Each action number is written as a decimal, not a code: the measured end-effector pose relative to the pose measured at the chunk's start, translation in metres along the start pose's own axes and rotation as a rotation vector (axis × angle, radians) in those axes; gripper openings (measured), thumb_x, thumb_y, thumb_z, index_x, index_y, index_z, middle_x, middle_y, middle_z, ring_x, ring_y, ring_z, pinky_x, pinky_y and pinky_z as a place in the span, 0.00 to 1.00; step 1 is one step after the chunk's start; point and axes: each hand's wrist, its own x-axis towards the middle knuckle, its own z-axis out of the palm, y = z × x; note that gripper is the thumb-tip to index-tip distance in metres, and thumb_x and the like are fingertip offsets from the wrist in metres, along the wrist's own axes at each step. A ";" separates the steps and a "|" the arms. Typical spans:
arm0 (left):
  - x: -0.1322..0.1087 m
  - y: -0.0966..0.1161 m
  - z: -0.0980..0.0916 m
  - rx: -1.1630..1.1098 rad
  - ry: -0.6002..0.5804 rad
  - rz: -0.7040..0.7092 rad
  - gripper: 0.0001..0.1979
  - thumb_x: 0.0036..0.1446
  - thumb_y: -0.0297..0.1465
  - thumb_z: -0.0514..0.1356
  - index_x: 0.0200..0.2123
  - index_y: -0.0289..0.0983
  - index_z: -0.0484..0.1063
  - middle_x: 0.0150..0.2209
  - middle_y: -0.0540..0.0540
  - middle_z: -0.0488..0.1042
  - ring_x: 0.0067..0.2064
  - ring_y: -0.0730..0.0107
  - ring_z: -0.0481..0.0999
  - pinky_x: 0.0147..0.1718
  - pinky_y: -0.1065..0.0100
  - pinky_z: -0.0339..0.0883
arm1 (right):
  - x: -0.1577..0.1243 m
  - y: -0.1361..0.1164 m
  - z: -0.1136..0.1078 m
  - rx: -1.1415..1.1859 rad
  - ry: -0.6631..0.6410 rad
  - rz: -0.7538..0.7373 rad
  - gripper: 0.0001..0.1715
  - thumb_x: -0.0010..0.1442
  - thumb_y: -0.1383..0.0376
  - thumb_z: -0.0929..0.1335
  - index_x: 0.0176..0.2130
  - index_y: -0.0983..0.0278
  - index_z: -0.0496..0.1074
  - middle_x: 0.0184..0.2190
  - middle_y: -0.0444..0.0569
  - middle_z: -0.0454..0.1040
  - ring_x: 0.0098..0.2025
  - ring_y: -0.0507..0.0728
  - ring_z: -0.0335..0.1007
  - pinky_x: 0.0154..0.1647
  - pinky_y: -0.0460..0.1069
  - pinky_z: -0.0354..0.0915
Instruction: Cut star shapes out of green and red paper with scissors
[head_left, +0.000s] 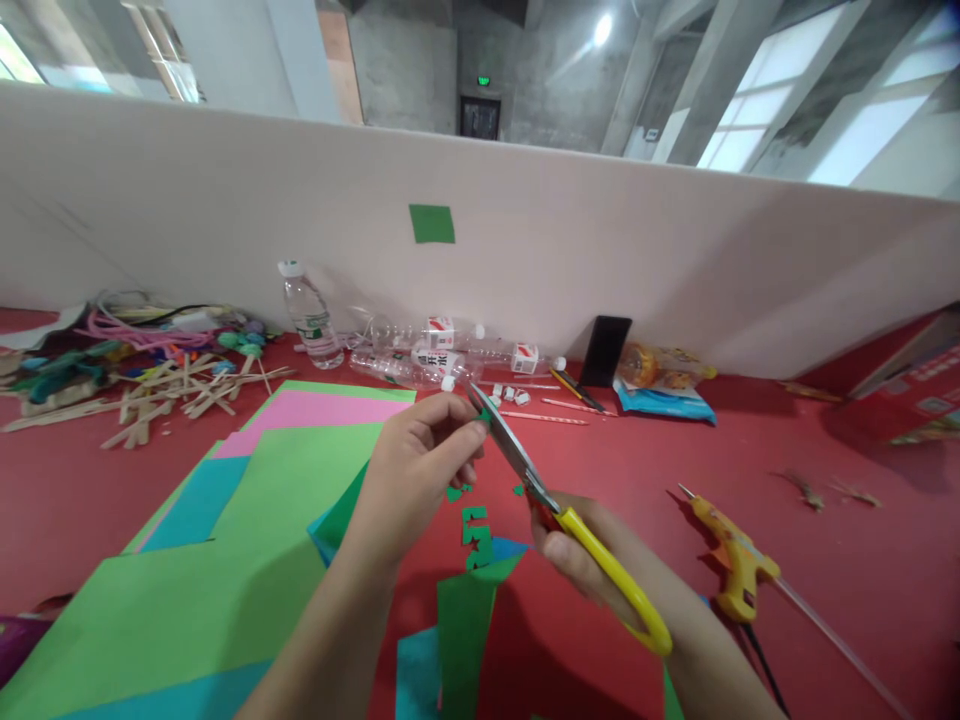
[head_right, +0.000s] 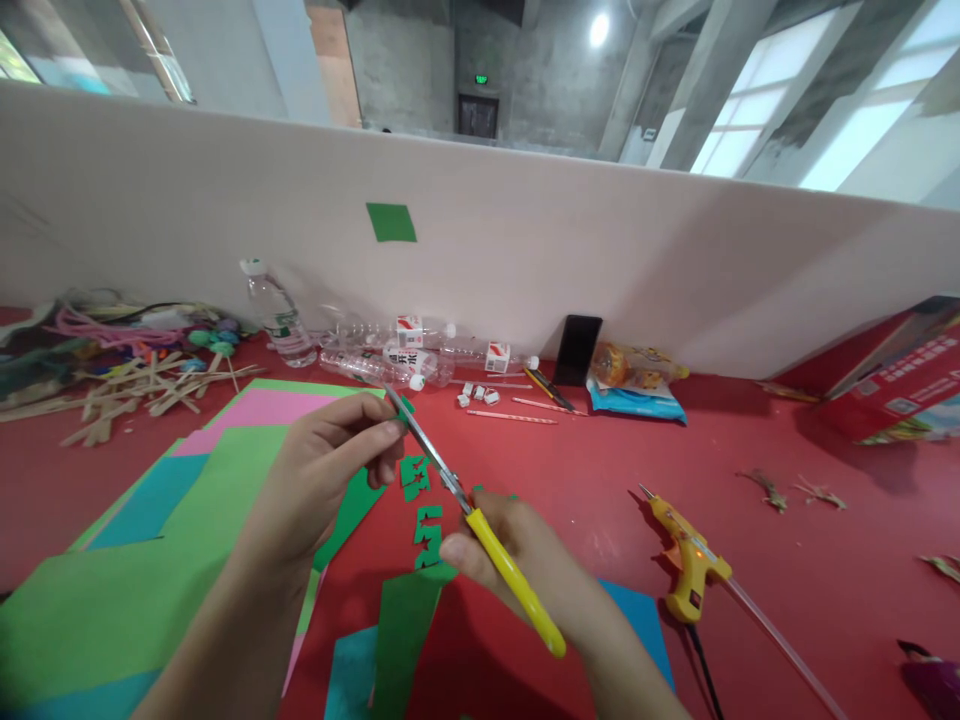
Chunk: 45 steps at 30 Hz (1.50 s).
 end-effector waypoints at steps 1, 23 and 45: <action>0.000 0.000 0.000 -0.003 -0.007 0.001 0.07 0.52 0.31 0.64 0.25 0.38 0.71 0.19 0.56 0.70 0.19 0.78 0.70 0.20 0.75 0.65 | 0.000 -0.001 0.000 -0.004 0.000 -0.002 0.38 0.63 0.30 0.64 0.31 0.59 0.57 0.23 0.38 0.55 0.25 0.51 0.47 0.24 0.48 0.44; 0.002 -0.002 -0.005 -0.026 -0.050 0.024 0.08 0.54 0.31 0.63 0.24 0.37 0.70 0.19 0.57 0.68 0.19 0.80 0.68 0.20 0.77 0.64 | -0.003 -0.003 0.009 -0.033 0.057 0.074 0.40 0.61 0.27 0.61 0.29 0.59 0.57 0.21 0.38 0.55 0.22 0.50 0.48 0.21 0.47 0.44; 0.001 -0.001 -0.008 -0.116 -0.063 0.023 0.06 0.53 0.29 0.64 0.24 0.38 0.73 0.19 0.57 0.70 0.20 0.80 0.69 0.19 0.78 0.64 | 0.002 -0.007 0.003 -0.049 0.038 -0.008 0.42 0.61 0.26 0.60 0.26 0.59 0.53 0.22 0.37 0.50 0.24 0.50 0.43 0.23 0.47 0.44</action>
